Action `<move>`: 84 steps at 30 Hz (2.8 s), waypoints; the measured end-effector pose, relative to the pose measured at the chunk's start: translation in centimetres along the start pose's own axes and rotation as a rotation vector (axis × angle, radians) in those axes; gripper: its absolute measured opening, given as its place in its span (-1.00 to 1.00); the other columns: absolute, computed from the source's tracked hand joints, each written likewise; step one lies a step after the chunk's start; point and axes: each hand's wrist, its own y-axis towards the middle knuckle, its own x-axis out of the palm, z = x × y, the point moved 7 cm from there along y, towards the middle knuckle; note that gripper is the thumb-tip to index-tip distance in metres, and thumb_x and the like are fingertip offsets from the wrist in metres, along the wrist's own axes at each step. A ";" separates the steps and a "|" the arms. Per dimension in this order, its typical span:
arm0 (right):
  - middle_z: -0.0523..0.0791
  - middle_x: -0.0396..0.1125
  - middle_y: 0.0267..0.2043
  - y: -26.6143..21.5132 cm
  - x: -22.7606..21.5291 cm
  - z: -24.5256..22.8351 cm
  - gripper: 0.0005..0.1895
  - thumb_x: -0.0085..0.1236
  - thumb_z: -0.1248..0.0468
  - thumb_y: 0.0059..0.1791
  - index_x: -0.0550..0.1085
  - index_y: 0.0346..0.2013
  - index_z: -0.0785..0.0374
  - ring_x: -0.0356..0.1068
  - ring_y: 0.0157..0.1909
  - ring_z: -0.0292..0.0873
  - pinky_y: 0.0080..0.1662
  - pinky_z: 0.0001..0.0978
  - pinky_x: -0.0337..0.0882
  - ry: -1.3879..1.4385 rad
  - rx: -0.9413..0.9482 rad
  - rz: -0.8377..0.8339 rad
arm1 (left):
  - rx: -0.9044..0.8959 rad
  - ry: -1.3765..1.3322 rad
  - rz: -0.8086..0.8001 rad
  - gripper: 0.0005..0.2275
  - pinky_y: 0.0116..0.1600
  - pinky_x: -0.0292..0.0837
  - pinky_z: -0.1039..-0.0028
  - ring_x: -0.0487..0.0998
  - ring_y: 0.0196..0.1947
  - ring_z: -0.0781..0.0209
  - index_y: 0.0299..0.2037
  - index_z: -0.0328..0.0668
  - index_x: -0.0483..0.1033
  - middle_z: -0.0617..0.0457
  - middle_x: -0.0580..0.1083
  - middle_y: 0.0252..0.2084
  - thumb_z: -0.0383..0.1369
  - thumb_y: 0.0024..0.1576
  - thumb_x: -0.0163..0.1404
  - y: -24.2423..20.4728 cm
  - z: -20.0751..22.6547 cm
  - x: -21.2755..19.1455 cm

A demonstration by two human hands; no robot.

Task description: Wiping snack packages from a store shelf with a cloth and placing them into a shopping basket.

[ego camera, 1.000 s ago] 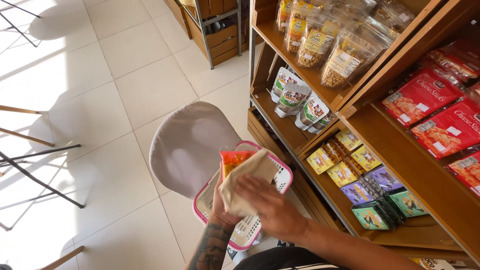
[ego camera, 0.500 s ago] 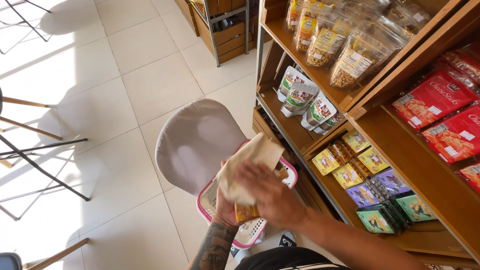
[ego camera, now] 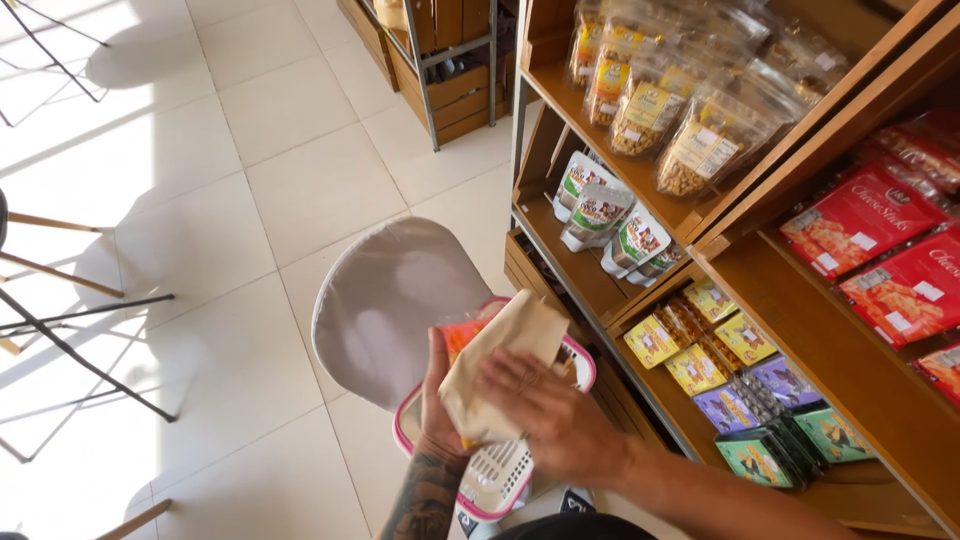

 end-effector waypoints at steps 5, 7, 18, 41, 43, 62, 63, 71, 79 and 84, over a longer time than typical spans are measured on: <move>0.18 0.25 0.40 -0.2 0.5 -1.6 -0.33 0.03 0.46 -0.14 0.35 0.30 0.45 0.13 0.50 0.14 0.43 0.06 0.05 0.040 -0.183 -0.056 | 0.111 0.141 0.121 -0.26 0.40 0.26 0.05 0.31 0.35 -0.16 0.47 -0.10 0.13 -0.17 0.25 0.42 0.24 0.22 -0.23 1.3 1.0 2.0; 0.18 0.26 0.36 -0.3 1.0 -0.4 -0.37 0.08 0.42 -0.11 0.36 0.29 0.46 0.15 0.47 0.15 0.41 0.09 0.04 0.096 -0.140 -0.109 | 0.132 0.169 0.168 -0.24 0.35 0.31 0.06 0.37 0.32 -0.16 0.42 -0.07 0.12 -0.17 0.28 0.38 0.28 0.14 -0.24 1.2 1.7 2.7; 0.15 0.26 0.40 1.2 -0.3 -1.3 -0.36 -0.03 0.49 -0.12 0.36 0.30 0.45 0.16 0.50 0.13 0.46 0.05 0.05 0.030 -0.212 -0.091 | 0.204 0.274 0.145 -0.21 0.37 0.33 0.05 0.38 0.33 -0.17 0.46 -0.17 0.12 -0.23 0.28 0.39 0.27 0.19 -0.23 0.8 3.1 4.5; 0.16 0.15 0.48 0.1 1.6 -3.2 -0.35 -0.01 0.52 -0.08 0.32 0.36 0.42 0.05 0.56 0.14 0.49 0.04 -0.01 0.063 -0.178 -0.077 | -0.074 0.190 -0.157 -0.33 0.28 0.42 0.00 0.35 0.34 -0.21 0.47 0.16 0.12 -0.35 0.32 0.36 0.29 0.26 -0.27 1.6 0.1 3.0; 0.12 0.13 0.50 -0.7 2.1 -3.1 -0.27 0.10 0.48 -0.13 0.29 0.38 0.38 0.05 0.57 0.14 0.50 0.06 0.01 0.110 -0.171 -0.097 | 0.191 0.230 0.160 -0.36 0.20 0.47 -0.12 0.41 0.24 -0.26 0.43 0.26 0.14 -0.22 0.39 0.24 0.26 0.19 -0.28 1.4 2.0 2.5; -0.12 0.42 0.01 -5.3 4.6 14.6 -0.48 0.19 0.18 -0.01 0.35 0.24 0.13 0.45 -0.02 -0.20 -0.12 -0.25 0.49 1.490 0.974 0.541 | 0.394 0.404 0.617 -0.73 0.17 0.48 0.06 0.55 0.09 0.11 0.14 -0.13 0.44 -0.01 0.54 0.08 -0.46 0.22 -0.03 -1.0 3.7 -3.2; -0.13 0.43 0.02 -5.3 3.4 15.3 -0.48 0.17 0.14 0.00 0.34 0.24 0.12 0.46 0.02 -0.19 -0.06 -0.25 0.52 1.502 0.992 0.590 | 0.401 0.453 0.627 -0.74 0.16 0.51 0.05 0.56 0.09 0.09 0.12 -0.16 0.44 -0.04 0.55 0.07 -0.47 0.22 -0.04 -1.3 4.0 -2.8; -0.05 0.52 -0.03 -2.8 -4.2 10.1 -0.73 0.09 0.20 0.13 0.50 0.05 0.30 0.54 0.00 -0.10 0.04 -0.22 0.51 0.694 0.638 0.525 | 0.345 0.731 0.597 -0.64 0.15 0.59 0.17 0.61 0.08 0.10 0.17 -0.26 0.44 -0.05 0.57 0.09 -0.62 0.15 -0.03 -1.1 3.1 -3.9; 0.05 0.37 0.28 1.7 -2.3 8.4 -0.36 0.34 0.34 -0.15 0.42 0.23 0.16 0.38 0.28 0.07 0.17 -0.15 0.44 0.017 0.195 0.140 | 0.264 0.831 0.450 -0.67 0.17 0.57 0.20 0.60 0.06 0.12 0.20 -0.38 0.43 -0.10 0.57 0.07 -0.58 0.21 -0.02 -0.9 0.8 -1.8; -0.04 0.44 0.24 0.8 -4.9 9.9 -0.35 0.17 0.35 -0.08 0.39 0.34 0.10 0.52 0.21 -0.09 0.15 -0.26 0.56 0.227 0.625 0.298 | 0.287 0.841 0.496 -0.69 0.15 0.58 0.22 0.61 0.04 0.15 0.16 -0.36 0.44 -0.08 0.57 0.07 -0.59 0.20 -0.02 -1.4 1.4 -1.6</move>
